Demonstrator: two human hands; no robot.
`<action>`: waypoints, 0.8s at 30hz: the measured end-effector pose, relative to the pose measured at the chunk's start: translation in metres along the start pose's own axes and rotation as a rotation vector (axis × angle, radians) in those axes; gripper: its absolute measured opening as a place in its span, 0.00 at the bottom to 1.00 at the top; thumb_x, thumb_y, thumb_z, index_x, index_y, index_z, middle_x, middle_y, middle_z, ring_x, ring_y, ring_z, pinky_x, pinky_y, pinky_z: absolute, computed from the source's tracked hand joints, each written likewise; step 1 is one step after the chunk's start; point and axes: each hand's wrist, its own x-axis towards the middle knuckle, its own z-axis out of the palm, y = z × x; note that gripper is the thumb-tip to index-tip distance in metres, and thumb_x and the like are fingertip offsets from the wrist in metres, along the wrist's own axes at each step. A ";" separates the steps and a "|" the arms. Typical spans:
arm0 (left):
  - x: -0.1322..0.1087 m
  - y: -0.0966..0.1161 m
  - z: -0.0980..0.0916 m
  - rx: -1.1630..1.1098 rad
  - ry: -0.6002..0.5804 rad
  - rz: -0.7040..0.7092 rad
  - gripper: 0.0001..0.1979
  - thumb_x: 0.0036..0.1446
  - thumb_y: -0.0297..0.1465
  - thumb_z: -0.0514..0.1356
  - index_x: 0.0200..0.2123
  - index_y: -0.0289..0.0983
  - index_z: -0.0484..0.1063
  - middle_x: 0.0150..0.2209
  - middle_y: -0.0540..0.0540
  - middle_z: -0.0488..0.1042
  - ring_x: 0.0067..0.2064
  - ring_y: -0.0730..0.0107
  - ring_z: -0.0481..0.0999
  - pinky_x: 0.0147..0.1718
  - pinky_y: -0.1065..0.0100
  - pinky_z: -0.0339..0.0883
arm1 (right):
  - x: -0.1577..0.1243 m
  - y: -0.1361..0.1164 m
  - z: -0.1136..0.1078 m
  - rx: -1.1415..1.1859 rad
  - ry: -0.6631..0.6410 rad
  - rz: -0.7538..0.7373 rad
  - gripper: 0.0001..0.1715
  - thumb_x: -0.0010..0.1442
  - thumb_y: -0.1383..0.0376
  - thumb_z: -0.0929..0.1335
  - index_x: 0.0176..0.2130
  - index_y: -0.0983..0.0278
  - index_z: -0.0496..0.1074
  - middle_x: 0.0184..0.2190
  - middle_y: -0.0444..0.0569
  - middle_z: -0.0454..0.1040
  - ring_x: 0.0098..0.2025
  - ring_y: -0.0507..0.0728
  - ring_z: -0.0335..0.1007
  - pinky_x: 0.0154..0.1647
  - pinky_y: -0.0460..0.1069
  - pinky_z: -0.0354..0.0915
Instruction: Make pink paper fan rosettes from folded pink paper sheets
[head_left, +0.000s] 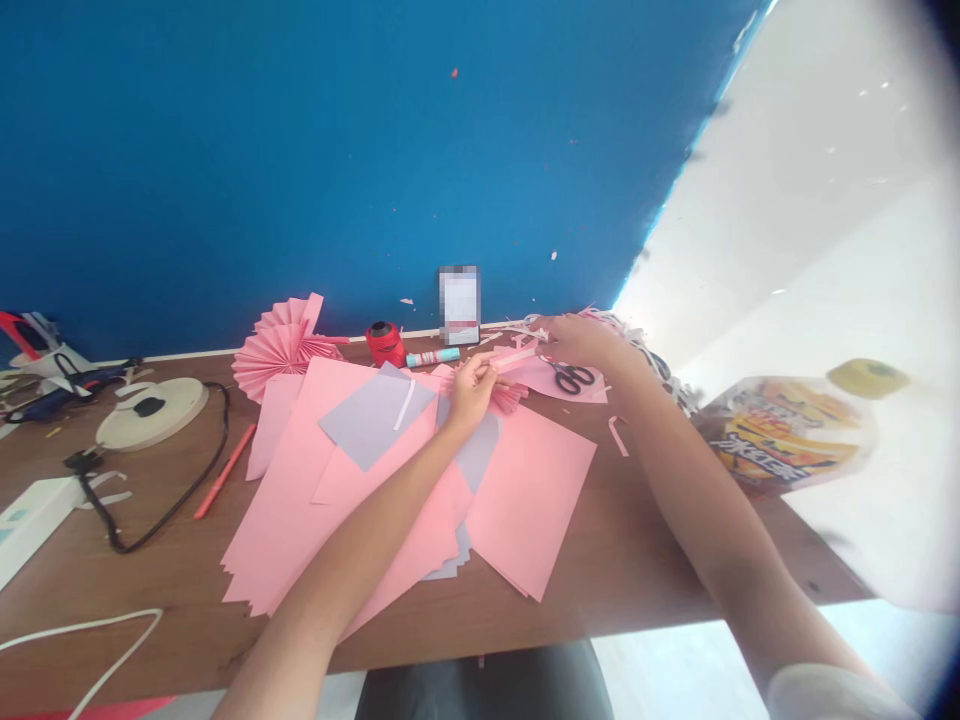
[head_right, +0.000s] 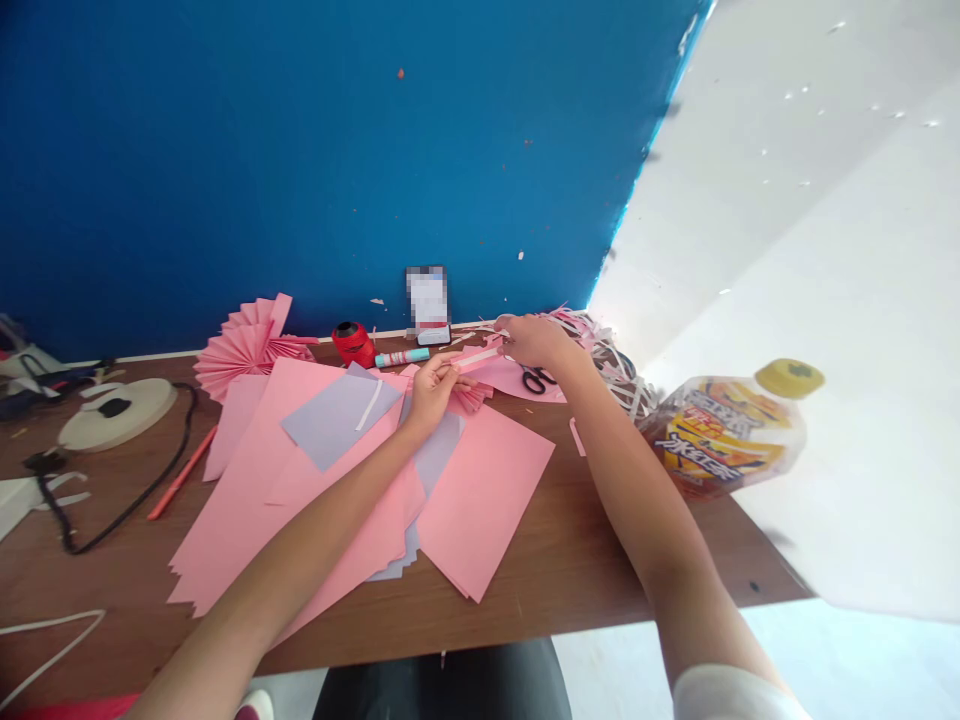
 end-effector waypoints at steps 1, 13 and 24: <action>0.000 0.000 0.000 0.001 0.001 0.004 0.17 0.58 0.40 0.60 0.47 0.36 0.69 0.30 0.46 0.78 0.33 0.63 0.81 0.33 0.65 0.74 | 0.001 0.001 0.001 0.008 0.000 -0.014 0.27 0.61 0.62 0.64 0.59 0.58 0.66 0.46 0.51 0.77 0.46 0.59 0.72 0.42 0.48 0.62; 0.000 0.005 0.000 -0.021 0.051 -0.003 0.14 0.58 0.36 0.60 0.45 0.36 0.68 0.26 0.49 0.76 0.29 0.67 0.80 0.31 0.68 0.73 | 0.007 0.007 0.005 0.062 -0.025 -0.131 0.17 0.61 0.65 0.63 0.48 0.58 0.75 0.50 0.49 0.76 0.45 0.57 0.72 0.42 0.48 0.61; -0.004 0.004 0.000 0.135 -0.037 -0.007 0.18 0.56 0.39 0.63 0.46 0.35 0.70 0.36 0.43 0.78 0.36 0.67 0.80 0.35 0.69 0.71 | -0.009 -0.029 -0.007 -0.236 0.080 -0.144 0.16 0.65 0.65 0.61 0.48 0.61 0.74 0.43 0.56 0.77 0.43 0.61 0.73 0.37 0.50 0.60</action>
